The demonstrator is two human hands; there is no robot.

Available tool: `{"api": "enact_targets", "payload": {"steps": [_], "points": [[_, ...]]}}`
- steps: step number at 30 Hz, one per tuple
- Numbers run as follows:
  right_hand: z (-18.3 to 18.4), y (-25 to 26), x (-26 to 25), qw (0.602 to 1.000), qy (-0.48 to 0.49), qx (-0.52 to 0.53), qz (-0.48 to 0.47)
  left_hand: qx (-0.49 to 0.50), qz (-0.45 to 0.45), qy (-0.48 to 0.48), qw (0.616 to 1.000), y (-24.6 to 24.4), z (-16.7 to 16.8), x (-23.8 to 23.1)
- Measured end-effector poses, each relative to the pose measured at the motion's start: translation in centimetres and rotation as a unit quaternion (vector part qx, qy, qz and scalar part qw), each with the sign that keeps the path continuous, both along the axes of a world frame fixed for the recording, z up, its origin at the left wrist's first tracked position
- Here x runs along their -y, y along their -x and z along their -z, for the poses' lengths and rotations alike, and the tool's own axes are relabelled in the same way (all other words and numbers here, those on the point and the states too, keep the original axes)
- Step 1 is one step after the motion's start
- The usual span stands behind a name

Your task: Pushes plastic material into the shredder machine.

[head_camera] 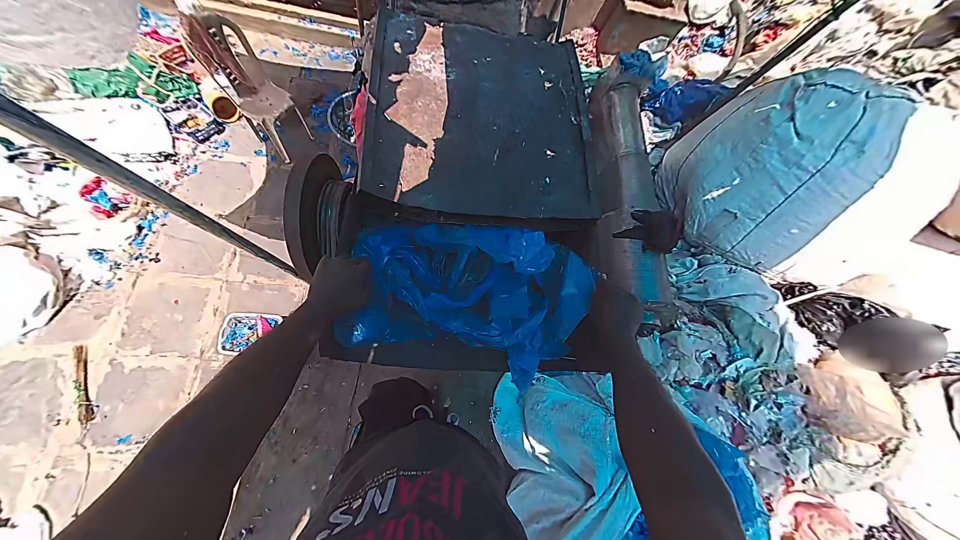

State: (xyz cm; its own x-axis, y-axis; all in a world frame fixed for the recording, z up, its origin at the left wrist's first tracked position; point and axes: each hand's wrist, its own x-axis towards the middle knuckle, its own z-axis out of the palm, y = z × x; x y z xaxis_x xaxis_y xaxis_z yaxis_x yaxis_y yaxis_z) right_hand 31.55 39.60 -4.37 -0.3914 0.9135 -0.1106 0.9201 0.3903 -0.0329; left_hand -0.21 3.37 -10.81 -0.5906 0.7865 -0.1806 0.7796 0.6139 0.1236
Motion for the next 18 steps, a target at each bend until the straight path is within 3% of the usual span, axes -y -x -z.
{"api": "enact_targets", "payload": {"steps": [3, 8, 18], "points": [[0.6, -1.8, 0.1, 0.998, -0.001, -0.048, -0.047, -0.01, -0.002, -0.003, 1.0, -0.1, 0.3, -0.1], [2.4, -3.5, 0.2, 0.989, 0.005, -0.149, -0.023, -0.028, 0.004, -0.005, 1.0, 0.0, 0.6, -0.2], [3.7, -3.6, -0.6, 0.978, 0.05, -0.2, 0.015, -0.029, -0.003, 0.009, 1.0, -0.2, 0.3, -0.3]]}}
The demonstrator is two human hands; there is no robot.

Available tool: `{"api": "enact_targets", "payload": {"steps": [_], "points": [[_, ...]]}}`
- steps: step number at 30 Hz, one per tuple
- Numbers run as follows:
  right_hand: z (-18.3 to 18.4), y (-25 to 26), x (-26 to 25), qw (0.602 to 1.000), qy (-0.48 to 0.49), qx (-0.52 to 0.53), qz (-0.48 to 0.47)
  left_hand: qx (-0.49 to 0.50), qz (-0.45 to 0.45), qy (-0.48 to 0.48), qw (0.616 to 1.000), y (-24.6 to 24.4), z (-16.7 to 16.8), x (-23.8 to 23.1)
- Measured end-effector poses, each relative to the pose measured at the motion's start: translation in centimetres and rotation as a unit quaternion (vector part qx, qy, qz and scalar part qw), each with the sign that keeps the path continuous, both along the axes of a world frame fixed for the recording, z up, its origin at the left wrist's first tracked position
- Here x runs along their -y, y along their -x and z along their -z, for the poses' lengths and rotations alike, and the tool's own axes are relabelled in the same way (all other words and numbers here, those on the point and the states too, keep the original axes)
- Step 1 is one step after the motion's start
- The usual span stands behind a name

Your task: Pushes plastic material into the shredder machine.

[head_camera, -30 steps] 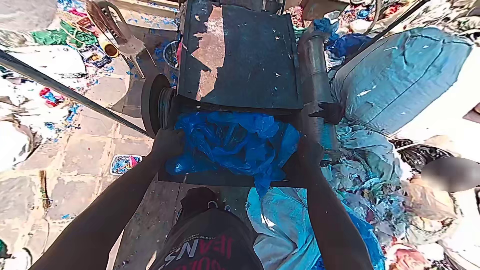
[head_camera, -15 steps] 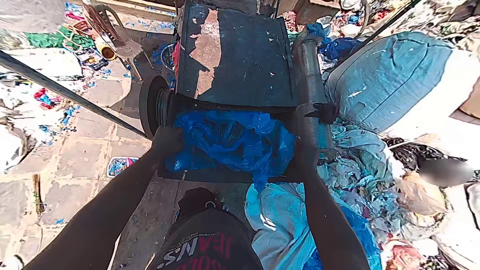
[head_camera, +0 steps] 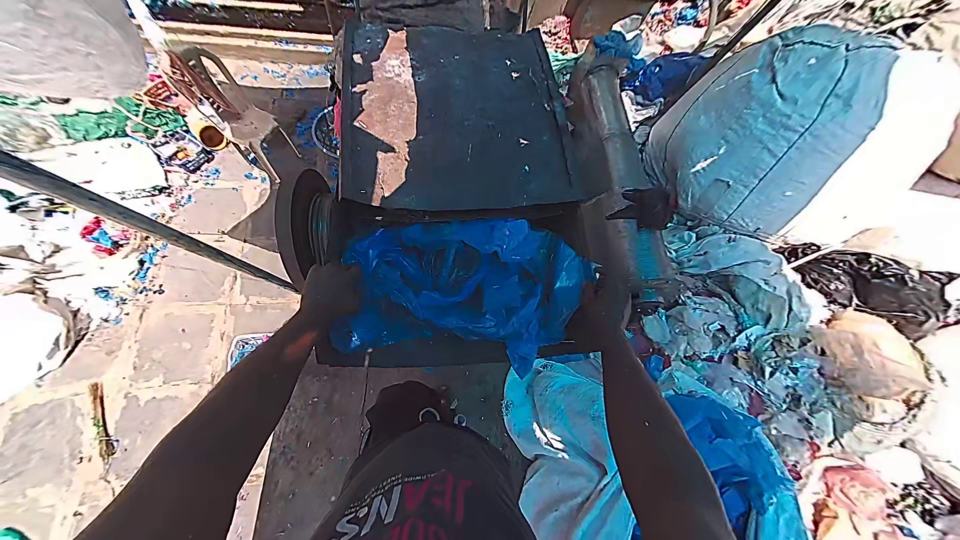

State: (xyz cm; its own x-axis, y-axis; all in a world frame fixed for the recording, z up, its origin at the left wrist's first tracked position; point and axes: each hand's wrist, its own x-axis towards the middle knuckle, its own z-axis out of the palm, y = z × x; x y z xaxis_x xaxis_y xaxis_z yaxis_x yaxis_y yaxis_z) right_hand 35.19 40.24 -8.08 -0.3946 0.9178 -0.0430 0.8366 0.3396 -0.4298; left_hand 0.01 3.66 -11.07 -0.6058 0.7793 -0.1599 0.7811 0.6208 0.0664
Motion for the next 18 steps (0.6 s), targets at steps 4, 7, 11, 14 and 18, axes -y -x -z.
{"api": "enact_targets", "payload": {"steps": [4, 7, 11, 14, 18], "points": [[0.3, 0.1, -0.2, 0.999, -0.01, 0.031, -0.004, 0.001, -0.002, 0.005, 1.0, -0.1, -0.2, 0.0], [0.4, 0.2, -0.3, 1.0, -0.015, 0.013, 0.003, 0.001, -0.002, 0.002, 1.0, -0.1, -0.2, 0.0], [-1.3, 0.6, 0.9, 0.999, -0.01, 0.02, 0.025, 0.016, -0.006, 0.011, 1.0, -0.3, -0.8, -0.1], [-0.8, 0.5, 0.7, 1.0, -0.015, 0.005, 0.027, 0.011, -0.01, 0.006, 1.0, -0.2, -0.4, -0.1], [0.1, 0.2, 0.0, 0.999, -0.028, 0.014, 0.009, 0.014, -0.013, 0.01, 1.0, -0.1, -0.3, -0.1]]}}
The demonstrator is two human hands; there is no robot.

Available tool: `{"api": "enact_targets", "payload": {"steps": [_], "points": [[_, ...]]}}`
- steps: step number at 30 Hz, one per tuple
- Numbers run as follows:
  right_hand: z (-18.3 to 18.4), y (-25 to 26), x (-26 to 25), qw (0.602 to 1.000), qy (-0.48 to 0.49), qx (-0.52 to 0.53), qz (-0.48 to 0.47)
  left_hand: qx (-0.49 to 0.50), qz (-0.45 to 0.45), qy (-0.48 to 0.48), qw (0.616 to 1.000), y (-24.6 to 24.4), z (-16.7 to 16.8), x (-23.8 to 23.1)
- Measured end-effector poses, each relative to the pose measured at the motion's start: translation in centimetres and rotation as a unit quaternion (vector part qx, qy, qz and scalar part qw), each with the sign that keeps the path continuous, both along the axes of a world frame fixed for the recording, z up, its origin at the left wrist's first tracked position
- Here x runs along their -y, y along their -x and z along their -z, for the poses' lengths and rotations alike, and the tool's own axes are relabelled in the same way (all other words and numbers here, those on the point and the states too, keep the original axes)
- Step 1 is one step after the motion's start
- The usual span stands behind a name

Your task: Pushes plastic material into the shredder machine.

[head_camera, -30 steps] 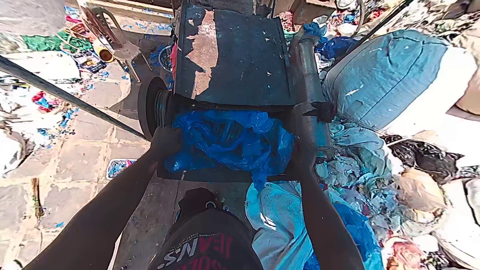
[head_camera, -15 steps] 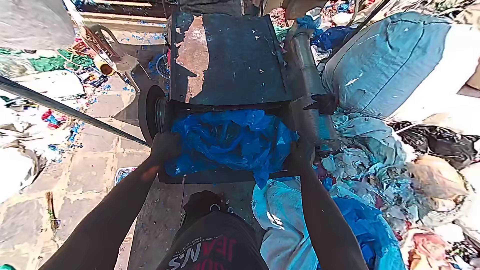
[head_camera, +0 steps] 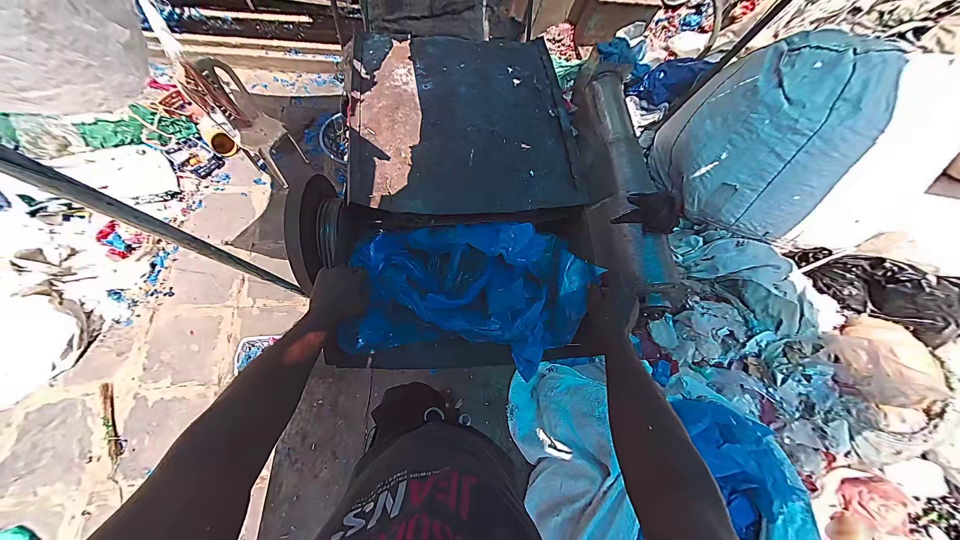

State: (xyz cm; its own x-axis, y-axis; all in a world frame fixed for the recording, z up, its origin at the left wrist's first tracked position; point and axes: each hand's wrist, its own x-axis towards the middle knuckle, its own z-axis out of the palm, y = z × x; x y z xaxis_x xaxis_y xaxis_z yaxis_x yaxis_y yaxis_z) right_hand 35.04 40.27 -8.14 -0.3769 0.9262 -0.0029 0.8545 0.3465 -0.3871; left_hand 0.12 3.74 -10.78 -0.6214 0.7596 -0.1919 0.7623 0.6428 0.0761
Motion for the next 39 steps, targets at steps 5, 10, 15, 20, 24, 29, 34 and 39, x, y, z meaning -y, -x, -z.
{"api": "enact_targets", "payload": {"steps": [5, 10, 15, 20, 24, 29, 34, 39], "points": [[-0.6, -0.1, 0.5, 1.0, 0.002, -0.007, 0.019, -0.006, 0.002, 0.005, 1.0, 0.2, 0.5, 0.0], [-0.6, -0.1, 0.6, 1.0, -0.019, 0.016, 0.013, -0.01, 0.007, 0.0, 1.0, 0.1, 0.3, 0.0], [-0.8, 0.1, 0.6, 0.999, -0.025, 0.027, 0.028, -0.007, 0.004, 0.012, 1.0, 0.2, 0.4, 0.0], [-0.4, 0.0, 0.5, 0.999, -0.037, 0.001, 0.014, -0.001, 0.003, 0.005, 1.0, 0.0, 0.0, 0.0], [0.7, -0.4, -0.2, 0.998, -0.064, -0.013, -0.012, -0.006, 0.007, 0.001, 1.0, 0.0, 0.1, 0.0], [0.4, -0.2, 0.2, 0.998, -0.068, 0.004, -0.012, -0.025, 0.022, -0.01, 0.999, 0.6, 1.3, 0.2], [0.0, -0.1, 0.4, 0.998, -0.055, 0.037, -0.022, -0.023, 0.015, -0.011, 1.0, 0.2, 0.7, 0.1], [-0.3, 0.0, 0.5, 0.997, -0.047, 0.059, -0.032, -0.023, 0.013, -0.005, 1.0, 0.1, 0.4, 0.0]]}}
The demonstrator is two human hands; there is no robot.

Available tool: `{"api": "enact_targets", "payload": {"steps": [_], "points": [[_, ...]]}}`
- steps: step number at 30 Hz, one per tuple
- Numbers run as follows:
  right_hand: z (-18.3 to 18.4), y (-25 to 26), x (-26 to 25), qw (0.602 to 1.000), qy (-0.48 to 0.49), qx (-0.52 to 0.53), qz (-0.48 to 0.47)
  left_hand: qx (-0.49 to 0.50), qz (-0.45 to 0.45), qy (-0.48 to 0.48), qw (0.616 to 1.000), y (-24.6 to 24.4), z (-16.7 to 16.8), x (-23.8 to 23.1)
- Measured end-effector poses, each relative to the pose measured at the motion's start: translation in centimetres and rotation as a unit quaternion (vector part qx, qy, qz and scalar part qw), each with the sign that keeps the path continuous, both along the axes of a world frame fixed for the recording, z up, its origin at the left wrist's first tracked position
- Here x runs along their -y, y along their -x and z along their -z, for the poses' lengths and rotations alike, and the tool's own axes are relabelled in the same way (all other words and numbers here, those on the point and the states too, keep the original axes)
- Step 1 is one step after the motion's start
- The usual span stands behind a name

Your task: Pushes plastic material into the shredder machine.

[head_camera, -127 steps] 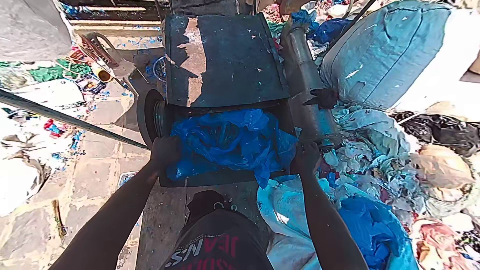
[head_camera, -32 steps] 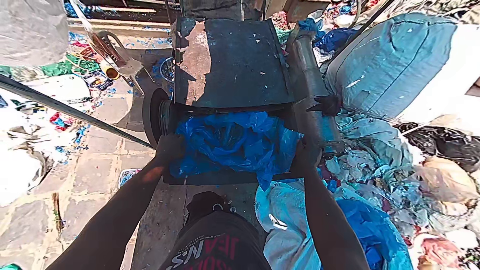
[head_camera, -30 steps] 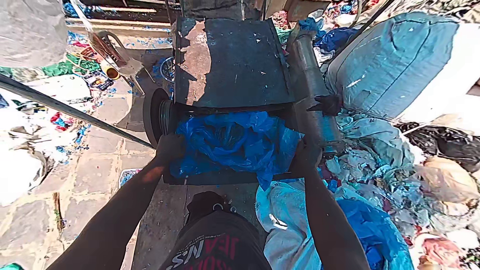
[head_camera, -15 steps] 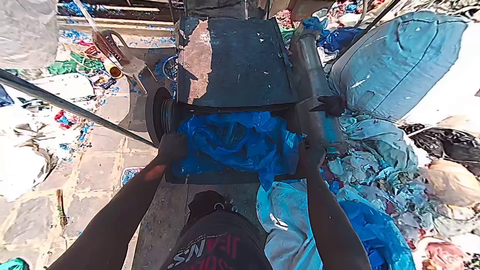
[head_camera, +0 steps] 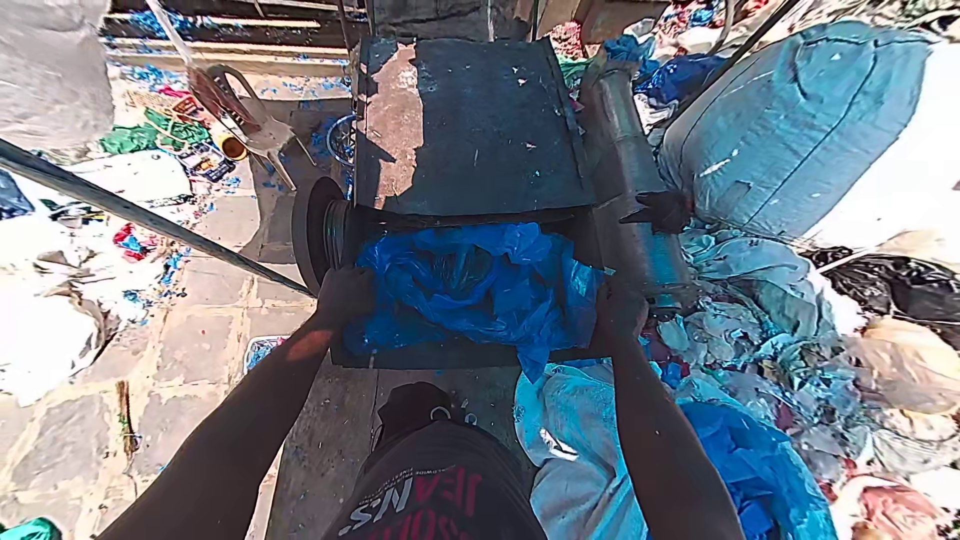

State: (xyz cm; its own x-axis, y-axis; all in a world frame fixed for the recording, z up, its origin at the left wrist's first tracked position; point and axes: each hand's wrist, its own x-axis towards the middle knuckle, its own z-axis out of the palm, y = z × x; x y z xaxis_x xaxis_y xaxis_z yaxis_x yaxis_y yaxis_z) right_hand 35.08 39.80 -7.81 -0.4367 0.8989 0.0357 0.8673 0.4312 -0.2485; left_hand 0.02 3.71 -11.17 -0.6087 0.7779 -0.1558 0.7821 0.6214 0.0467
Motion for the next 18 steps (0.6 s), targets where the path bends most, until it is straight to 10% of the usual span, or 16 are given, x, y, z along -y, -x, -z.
{"api": "enact_targets", "payload": {"steps": [18], "points": [[-0.7, -3.7, 1.7, 0.999, 0.018, 0.004, -0.049, 0.026, 0.005, -0.02, 0.999, 0.1, 0.1, 0.3]]}}
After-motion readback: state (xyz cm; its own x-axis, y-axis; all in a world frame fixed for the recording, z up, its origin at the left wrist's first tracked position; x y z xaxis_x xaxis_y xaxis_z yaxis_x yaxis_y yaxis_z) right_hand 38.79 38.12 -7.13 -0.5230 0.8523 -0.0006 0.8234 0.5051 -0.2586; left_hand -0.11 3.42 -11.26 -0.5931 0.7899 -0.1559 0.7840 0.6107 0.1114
